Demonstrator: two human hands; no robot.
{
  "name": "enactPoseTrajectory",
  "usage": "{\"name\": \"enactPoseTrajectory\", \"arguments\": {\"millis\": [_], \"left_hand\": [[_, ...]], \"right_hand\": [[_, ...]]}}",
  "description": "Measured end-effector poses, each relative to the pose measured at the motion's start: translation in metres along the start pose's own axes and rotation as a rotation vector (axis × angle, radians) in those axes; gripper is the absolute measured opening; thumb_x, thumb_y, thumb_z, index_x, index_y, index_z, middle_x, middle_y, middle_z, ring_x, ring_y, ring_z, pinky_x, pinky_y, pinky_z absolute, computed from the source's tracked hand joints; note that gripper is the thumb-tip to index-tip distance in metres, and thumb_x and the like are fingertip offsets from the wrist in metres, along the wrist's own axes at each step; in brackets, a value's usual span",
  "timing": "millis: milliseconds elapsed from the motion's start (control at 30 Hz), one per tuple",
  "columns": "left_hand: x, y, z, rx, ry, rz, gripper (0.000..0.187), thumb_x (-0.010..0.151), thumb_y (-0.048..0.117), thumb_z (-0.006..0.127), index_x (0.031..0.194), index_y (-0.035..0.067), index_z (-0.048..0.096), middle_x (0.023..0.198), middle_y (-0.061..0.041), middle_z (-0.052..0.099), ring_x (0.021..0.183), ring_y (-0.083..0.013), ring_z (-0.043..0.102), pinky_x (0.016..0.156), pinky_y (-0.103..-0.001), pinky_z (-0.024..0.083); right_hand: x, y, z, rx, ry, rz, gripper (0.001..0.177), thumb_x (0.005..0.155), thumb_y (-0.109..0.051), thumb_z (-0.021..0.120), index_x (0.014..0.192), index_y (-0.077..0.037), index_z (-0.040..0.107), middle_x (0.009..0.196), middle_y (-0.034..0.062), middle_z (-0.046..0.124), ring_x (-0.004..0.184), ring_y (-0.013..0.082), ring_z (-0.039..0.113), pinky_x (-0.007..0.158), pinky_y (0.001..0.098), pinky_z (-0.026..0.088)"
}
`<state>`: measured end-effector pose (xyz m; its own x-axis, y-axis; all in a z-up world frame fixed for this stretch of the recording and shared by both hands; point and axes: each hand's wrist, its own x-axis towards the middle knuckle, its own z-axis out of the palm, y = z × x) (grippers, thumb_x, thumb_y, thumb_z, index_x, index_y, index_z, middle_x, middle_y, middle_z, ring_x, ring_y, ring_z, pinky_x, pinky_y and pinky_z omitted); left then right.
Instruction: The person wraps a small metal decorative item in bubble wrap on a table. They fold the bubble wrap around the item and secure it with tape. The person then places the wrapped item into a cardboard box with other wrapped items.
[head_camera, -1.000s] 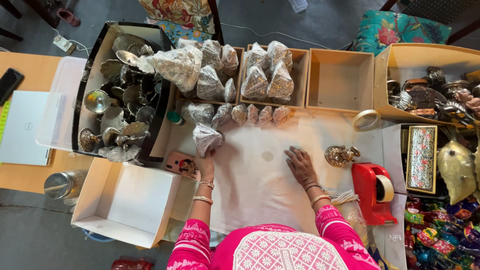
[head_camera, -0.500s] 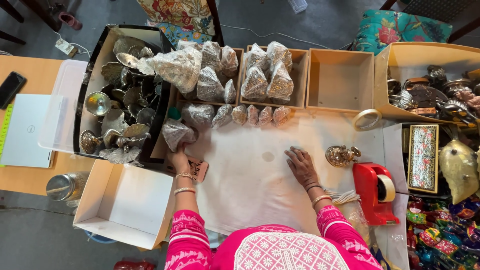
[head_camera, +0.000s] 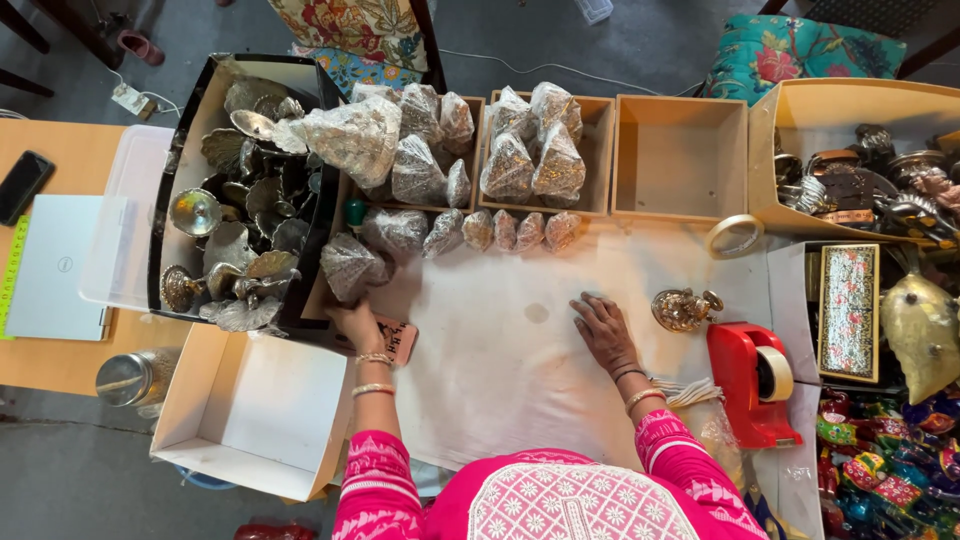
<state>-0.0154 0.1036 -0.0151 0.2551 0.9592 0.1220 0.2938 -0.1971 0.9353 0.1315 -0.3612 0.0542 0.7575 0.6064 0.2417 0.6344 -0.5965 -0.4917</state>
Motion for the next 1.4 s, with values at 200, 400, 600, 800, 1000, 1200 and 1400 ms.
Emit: {"name": "enactPoseTrajectory", "arguments": {"millis": [200, 400, 600, 800, 1000, 1200, 1400], "left_hand": [[-0.092, 0.065, 0.001, 0.114, -0.047, -0.048, 0.034, 0.086, -0.004, 0.063, 0.116, 0.000, 0.048, 0.115, -0.014, 0.050, 0.093, -0.0273, 0.057, 0.085, -0.042, 0.053], [-0.195, 0.081, 0.005, 0.269, -0.589, 0.540, 0.036, 0.089, 0.005, 0.064, 0.122, 0.000, 0.051, 0.124, -0.020, 0.051, 0.122, -0.0398, 0.048, 0.109, -0.051, 0.038], [-0.229, 0.068, 0.005, 0.613, -0.890, 0.863, 0.056, 0.100, 0.029, 0.051, 0.147, 0.000, 0.041, 0.154, -0.023, 0.038, 0.148, -0.0402, 0.028, 0.122, -0.057, 0.016], [-0.228, 0.058, 0.005, 0.752, -0.951, 0.899, 0.067, 0.101, 0.039, 0.044, 0.155, 0.001, 0.033, 0.162, -0.021, 0.029, 0.153, -0.0382, 0.020, 0.123, -0.059, 0.006], [-0.237, 0.041, 0.013, 0.802, -0.930, 1.005, 0.073, 0.100, 0.042, 0.043, 0.159, 0.003, 0.026, 0.167, -0.018, 0.023, 0.156, -0.0357, 0.015, 0.126, -0.058, 0.004], [-0.233, 0.058, 0.007, 0.819, -0.957, 0.913, 0.075, 0.100, 0.045, 0.040, 0.161, 0.006, 0.021, 0.168, -0.014, 0.020, 0.157, -0.0321, 0.013, 0.126, -0.053, 0.002], [-0.252, 0.056, -0.027, 0.788, -1.007, 0.957, 0.077, 0.100, 0.047, 0.037, 0.161, 0.003, 0.020, 0.168, -0.013, 0.022, 0.157, -0.0291, 0.015, 0.127, -0.053, 0.004]], "right_hand": [[-0.001, 0.001, 0.001, 0.000, -0.012, 0.006, 0.038, 0.093, -0.017, 0.066, 0.131, -0.015, 0.065, 0.139, 0.0092, 0.060, 0.129, 0.0302, 0.052, 0.111, 0.0422, 0.042], [-0.002, 0.002, 0.003, -0.002, -0.008, -0.001, 0.038, 0.092, -0.018, 0.066, 0.130, -0.015, 0.066, 0.139, 0.0091, 0.060, 0.129, 0.0305, 0.051, 0.111, 0.0422, 0.042], [-0.001, 0.004, 0.006, 0.001, 0.018, 0.004, 0.038, 0.092, -0.017, 0.067, 0.130, -0.016, 0.066, 0.138, 0.0089, 0.060, 0.128, 0.0306, 0.052, 0.111, 0.0421, 0.042], [-0.004, 0.010, 0.024, -0.040, 0.047, -0.020, 0.040, 0.094, -0.019, 0.064, 0.134, -0.017, 0.062, 0.142, 0.0117, 0.058, 0.131, 0.0321, 0.051, 0.112, 0.0445, 0.040], [-0.063, 0.001, 0.044, -0.058, -0.006, 0.036, 0.061, 0.091, -0.029, 0.065, 0.149, -0.013, 0.051, 0.152, 0.0158, 0.048, 0.141, 0.0334, 0.042, 0.118, 0.0474, 0.032], [-0.170, -0.045, 0.007, -0.168, -0.148, -0.123, 0.059, 0.100, -0.033, 0.060, 0.154, -0.014, 0.046, 0.159, 0.0118, 0.043, 0.148, 0.0291, 0.035, 0.123, 0.0485, 0.023], [-0.230, -0.034, -0.047, -0.215, -0.082, 0.201, 0.056, 0.096, -0.036, 0.063, 0.146, -0.015, 0.052, 0.147, 0.0091, 0.049, 0.141, 0.0277, 0.040, 0.121, 0.0501, 0.026]]}}
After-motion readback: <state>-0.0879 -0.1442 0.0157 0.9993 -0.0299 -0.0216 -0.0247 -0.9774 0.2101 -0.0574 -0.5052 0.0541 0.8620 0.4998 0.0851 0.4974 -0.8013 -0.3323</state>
